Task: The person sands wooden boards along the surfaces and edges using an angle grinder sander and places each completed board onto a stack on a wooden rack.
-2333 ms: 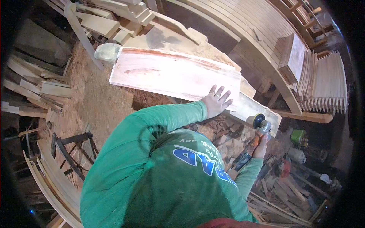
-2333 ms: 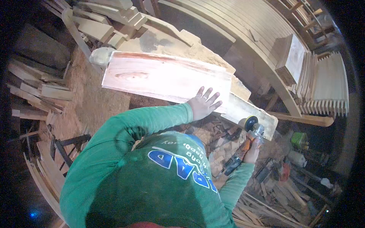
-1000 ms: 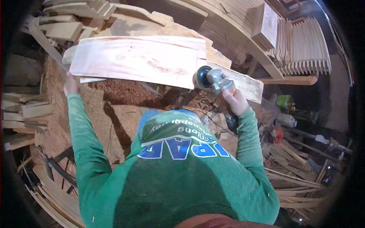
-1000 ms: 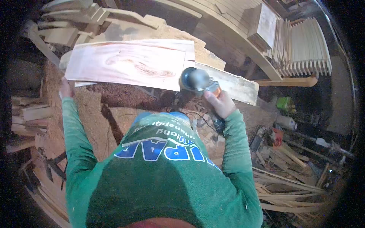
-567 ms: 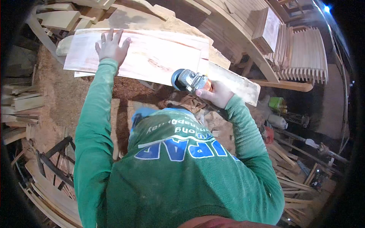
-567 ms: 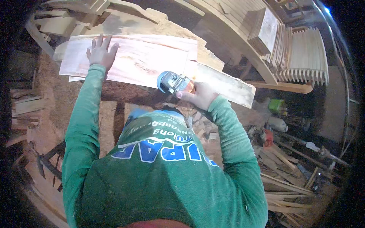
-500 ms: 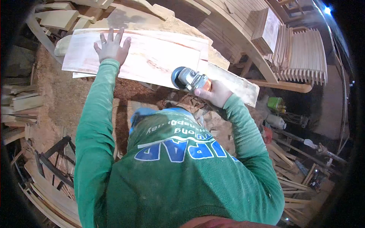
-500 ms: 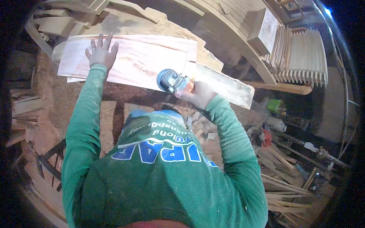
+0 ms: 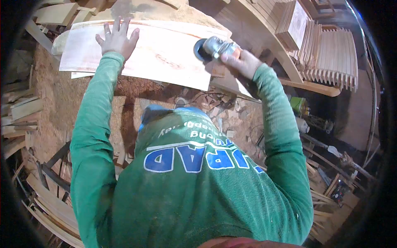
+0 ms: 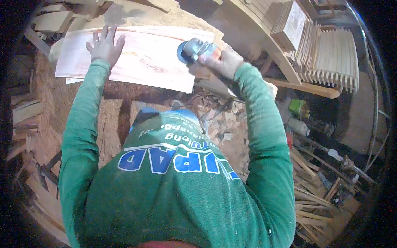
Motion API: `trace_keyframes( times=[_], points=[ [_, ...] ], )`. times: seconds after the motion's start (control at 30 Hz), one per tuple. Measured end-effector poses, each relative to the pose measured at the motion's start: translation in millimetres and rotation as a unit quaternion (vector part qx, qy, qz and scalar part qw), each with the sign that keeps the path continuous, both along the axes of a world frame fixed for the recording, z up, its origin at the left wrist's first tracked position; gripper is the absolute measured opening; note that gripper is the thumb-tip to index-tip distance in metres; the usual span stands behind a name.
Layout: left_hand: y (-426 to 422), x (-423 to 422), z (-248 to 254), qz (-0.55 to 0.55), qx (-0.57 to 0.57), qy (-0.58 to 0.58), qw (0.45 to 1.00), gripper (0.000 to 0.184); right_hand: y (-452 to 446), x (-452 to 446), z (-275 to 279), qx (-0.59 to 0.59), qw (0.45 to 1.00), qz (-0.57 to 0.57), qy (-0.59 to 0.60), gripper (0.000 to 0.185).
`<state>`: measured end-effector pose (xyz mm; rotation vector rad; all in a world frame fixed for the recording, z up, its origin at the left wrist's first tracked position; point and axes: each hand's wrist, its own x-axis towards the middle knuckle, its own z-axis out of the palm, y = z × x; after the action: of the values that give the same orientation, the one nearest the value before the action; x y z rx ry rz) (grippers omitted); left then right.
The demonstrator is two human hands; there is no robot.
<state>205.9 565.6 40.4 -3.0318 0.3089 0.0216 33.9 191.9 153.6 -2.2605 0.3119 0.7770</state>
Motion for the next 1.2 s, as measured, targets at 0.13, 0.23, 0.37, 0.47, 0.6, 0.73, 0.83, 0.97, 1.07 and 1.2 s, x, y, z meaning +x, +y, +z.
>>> trace_keyframes(
  times=[0.13,0.23,0.37,0.47,0.6,0.73,0.83,0.97,1.07,1.2],
  points=[
    [-1,5,-6,-0.001,-0.026,-0.019,0.999,0.069,44,-43,15,0.057,0.983,0.092,-0.148,0.073],
    [-2,7,-8,-0.001,-0.035,-0.028,0.999,0.069,41,-47,11,-0.011,0.972,0.128,-0.198,0.069],
    [0,6,-10,-0.016,-0.036,-0.038,0.998,0.068,-11,-25,-17,0.104,0.986,-0.129,0.023,0.066],
    [0,6,-9,-0.014,-0.044,-0.026,0.999,0.067,-8,-17,-3,0.108,0.981,-0.153,0.043,0.063],
    [-4,5,0,-0.005,-0.04,-0.01,0.999,0.067,38,-59,22,0.083,0.991,0.041,-0.093,0.068],
    [-5,6,0,-0.004,-0.042,-0.008,0.999,0.067,41,-58,5,0.066,0.982,0.088,-0.151,0.068],
    [-6,6,2,-0.005,-0.038,-0.003,0.999,0.067,18,-16,10,0.065,0.997,-0.038,0.033,0.066],
    [-8,4,8,-0.007,-0.045,0.01,0.999,0.067,-14,32,13,0.001,0.989,-0.124,0.086,0.079],
    [-9,4,9,0.0,-0.033,0.007,0.999,0.066,5,5,24,0.071,0.992,-0.102,0.025,0.078],
    [-8,4,6,-0.007,-0.038,-0.002,0.999,0.066,26,-58,-3,0.142,0.988,-0.025,-0.053,0.074]
  ],
)
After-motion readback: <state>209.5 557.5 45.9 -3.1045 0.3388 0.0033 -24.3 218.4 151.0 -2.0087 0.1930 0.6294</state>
